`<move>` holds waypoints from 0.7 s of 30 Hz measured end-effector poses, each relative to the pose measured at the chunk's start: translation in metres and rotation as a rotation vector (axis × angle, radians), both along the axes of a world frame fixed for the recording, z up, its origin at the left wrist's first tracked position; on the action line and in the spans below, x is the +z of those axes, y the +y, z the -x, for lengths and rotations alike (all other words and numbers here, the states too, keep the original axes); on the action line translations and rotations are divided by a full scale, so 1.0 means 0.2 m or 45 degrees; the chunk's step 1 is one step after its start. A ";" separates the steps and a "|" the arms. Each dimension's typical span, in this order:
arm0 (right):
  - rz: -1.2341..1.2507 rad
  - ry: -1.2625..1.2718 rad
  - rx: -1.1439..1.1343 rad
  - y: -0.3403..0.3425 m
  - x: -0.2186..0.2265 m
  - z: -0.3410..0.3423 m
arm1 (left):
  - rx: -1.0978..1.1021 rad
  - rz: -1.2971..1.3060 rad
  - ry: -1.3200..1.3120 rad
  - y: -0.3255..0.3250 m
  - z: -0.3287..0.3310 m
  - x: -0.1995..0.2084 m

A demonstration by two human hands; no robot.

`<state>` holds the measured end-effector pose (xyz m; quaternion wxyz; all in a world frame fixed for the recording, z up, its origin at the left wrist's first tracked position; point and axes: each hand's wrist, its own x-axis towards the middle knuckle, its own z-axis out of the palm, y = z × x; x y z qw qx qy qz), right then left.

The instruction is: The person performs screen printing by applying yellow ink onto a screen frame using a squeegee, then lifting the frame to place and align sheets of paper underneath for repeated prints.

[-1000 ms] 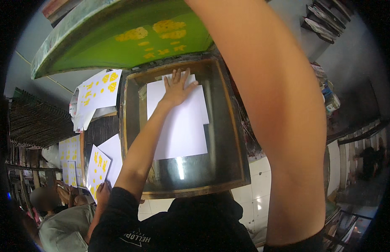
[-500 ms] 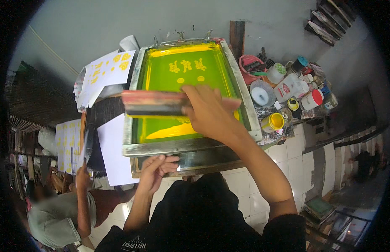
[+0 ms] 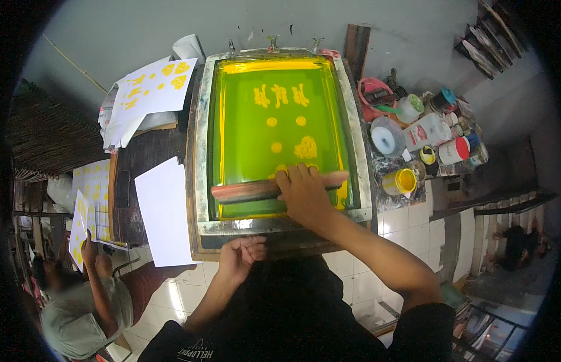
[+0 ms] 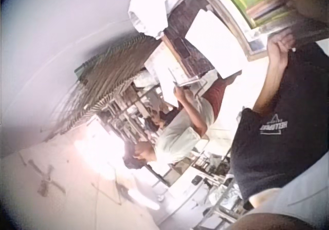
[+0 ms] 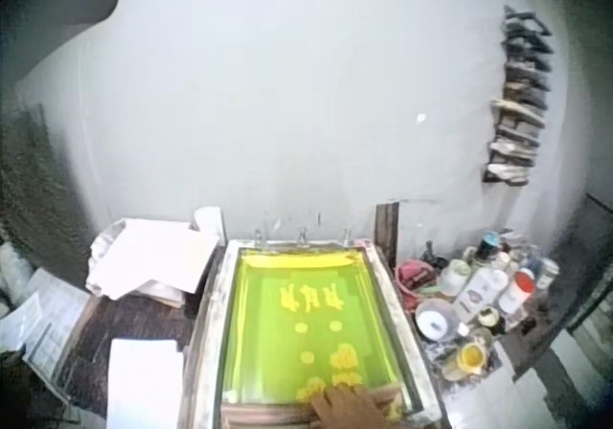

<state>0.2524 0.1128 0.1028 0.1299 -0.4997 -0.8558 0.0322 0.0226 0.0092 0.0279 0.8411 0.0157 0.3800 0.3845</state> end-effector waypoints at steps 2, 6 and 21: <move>-0.104 -0.010 -0.005 0.11 -0.01 -0.01 | 0.000 0.054 0.096 0.00 0.00 0.00; -0.146 0.024 -0.028 0.44 -0.03 -0.04 | 0.043 0.121 0.110 -0.01 0.00 0.01; -0.120 -0.112 -0.077 1.65 -0.02 -0.21 | 0.174 0.046 0.149 -0.07 -0.02 0.00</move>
